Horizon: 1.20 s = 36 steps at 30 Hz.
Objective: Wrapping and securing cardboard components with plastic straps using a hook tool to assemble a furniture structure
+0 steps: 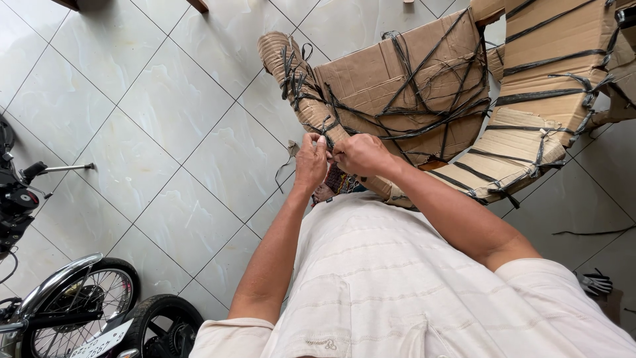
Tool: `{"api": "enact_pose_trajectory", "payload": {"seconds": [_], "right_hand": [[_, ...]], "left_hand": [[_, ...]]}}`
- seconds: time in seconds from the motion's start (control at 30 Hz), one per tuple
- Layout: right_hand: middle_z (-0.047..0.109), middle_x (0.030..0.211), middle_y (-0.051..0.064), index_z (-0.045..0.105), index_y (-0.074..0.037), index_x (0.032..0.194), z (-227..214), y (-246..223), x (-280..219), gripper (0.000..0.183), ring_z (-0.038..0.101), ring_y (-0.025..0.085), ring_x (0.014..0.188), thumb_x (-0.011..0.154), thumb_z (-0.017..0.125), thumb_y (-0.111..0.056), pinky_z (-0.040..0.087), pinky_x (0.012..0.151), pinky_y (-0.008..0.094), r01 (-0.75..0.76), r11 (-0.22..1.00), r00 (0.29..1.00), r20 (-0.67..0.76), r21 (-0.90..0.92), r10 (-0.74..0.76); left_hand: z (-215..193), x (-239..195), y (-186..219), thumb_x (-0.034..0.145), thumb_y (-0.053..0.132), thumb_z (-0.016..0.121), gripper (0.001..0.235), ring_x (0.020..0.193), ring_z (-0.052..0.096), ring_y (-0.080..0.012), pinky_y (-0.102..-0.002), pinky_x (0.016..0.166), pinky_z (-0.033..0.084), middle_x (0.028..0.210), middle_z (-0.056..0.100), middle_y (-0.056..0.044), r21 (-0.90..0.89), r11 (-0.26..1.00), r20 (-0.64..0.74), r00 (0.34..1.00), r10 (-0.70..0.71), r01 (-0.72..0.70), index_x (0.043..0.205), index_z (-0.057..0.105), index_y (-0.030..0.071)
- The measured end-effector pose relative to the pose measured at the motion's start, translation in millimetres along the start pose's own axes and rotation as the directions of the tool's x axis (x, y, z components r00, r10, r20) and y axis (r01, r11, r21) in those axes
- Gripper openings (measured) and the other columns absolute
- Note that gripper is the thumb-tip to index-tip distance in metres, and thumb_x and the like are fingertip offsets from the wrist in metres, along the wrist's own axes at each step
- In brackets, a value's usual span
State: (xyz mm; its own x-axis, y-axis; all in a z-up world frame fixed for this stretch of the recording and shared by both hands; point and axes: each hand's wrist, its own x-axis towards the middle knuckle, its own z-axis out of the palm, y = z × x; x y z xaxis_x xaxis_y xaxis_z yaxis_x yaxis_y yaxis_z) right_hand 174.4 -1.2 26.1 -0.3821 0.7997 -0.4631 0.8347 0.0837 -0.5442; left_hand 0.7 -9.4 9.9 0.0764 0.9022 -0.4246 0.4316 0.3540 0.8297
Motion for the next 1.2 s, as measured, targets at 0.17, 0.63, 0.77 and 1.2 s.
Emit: {"api": "enact_pose_trajectory", "payload": {"seconds": [0.17,0.63,0.77,1.2], "right_hand": [[0.076,0.095,0.011,0.078,-0.029,0.099,-27.8,-4.5,-2.3,0.019,0.071,0.038,0.104,0.096,0.063,-0.041,0.056,0.087,0.048,-0.107,0.981,0.989,0.116,0.163,0.089],[0.076,0.097,0.014,0.08,-0.026,0.093,-28.9,-7.4,4.0,0.02,0.068,0.04,0.107,0.094,0.063,-0.036,0.054,0.089,0.052,-0.153,0.932,0.985,0.123,0.329,0.118],[0.075,0.089,0.011,0.079,-0.025,0.09,-46.0,-16.7,-2.0,0.019,0.07,0.035,0.097,0.097,0.064,-0.035,0.055,0.087,0.047,-0.116,0.952,0.993,0.053,0.284,0.105],[0.073,0.087,0.013,0.073,-0.02,0.096,-9.0,56.1,-13.7,0.027,0.071,0.038,0.093,0.104,0.06,-0.043,0.055,0.083,0.049,-0.287,0.917,0.931,-0.145,0.277,0.336]], "left_hand": [[-4.7,-7.4,-7.5,0.102,0.017,0.053,0.008,0.087,0.072,-0.0316,-0.045,0.081,0.055,0.087,0.074,-0.01,0.073,0.98,-0.057,0.98,0.189,-0.184,0.107,0.058,0.014],[10.1,-10.4,-36.2,0.102,0.038,0.06,0.024,0.081,0.069,-0.0236,-0.037,0.072,0.055,0.077,0.059,0.0,0.672,0.646,0.092,0.907,0.411,-0.361,0.087,0.06,0.019],[-5.6,-8.8,-37.0,0.103,0.034,0.059,0.023,0.086,0.071,-0.0334,-0.044,0.075,0.055,0.081,0.069,-0.008,0.338,0.901,0.149,0.961,0.235,-0.272,0.088,0.068,0.019],[-25.6,-16.4,-33.9,0.104,0.026,0.065,0.025,0.081,0.069,-0.0187,-0.034,0.07,0.056,0.103,0.075,-0.008,-0.107,0.992,0.174,0.981,0.084,-0.066,0.085,0.072,0.011]]}}
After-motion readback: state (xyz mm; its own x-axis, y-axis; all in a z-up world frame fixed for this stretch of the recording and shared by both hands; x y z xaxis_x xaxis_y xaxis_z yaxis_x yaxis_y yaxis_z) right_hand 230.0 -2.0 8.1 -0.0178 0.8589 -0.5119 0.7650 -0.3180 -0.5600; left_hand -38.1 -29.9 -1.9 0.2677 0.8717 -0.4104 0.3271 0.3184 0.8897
